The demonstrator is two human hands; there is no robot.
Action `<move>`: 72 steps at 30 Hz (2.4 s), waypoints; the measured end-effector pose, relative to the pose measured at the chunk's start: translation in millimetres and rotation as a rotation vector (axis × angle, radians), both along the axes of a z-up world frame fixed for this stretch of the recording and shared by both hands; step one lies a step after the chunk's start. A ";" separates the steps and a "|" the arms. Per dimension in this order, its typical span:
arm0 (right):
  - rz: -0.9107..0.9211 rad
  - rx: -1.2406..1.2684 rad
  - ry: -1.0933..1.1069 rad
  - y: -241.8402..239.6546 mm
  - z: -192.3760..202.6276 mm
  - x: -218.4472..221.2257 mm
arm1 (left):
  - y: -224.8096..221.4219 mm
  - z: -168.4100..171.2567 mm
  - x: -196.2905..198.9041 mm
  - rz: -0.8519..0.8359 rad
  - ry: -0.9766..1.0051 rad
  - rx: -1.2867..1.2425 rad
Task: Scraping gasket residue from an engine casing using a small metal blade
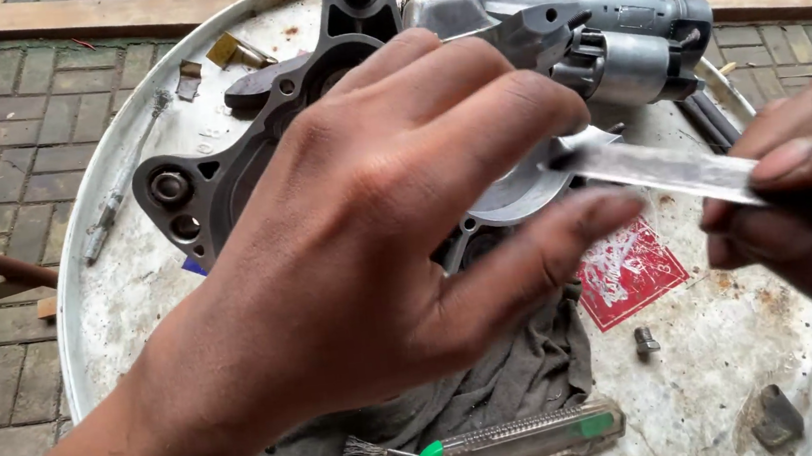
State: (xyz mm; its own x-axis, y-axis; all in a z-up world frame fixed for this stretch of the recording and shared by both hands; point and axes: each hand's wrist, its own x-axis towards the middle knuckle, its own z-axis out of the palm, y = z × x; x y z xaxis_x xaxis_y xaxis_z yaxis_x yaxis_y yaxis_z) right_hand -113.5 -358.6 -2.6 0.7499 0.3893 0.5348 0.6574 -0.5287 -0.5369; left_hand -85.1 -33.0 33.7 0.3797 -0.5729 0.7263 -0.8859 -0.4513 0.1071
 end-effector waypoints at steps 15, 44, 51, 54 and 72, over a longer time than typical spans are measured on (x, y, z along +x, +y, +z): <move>-0.076 0.091 0.117 54.8 19.7 -16.0 | 6.8 10.5 -5.2 -0.111 0.145 -0.040; 0.030 -0.503 -0.177 104.0 26.8 4.5 | 21.4 -1.1 3.3 -0.080 0.153 -0.031; -0.065 -0.454 -0.109 116.5 30.3 -6.3 | 21.1 -3.1 5.5 -0.068 0.146 -0.030; -0.105 -0.432 -0.083 121.6 29.2 -8.9 | 21.3 -3.0 5.3 -0.058 0.143 -0.029; -0.118 -0.463 -0.059 144.2 35.1 -19.3 | 32.0 -3.8 9.1 0.000 0.125 -0.036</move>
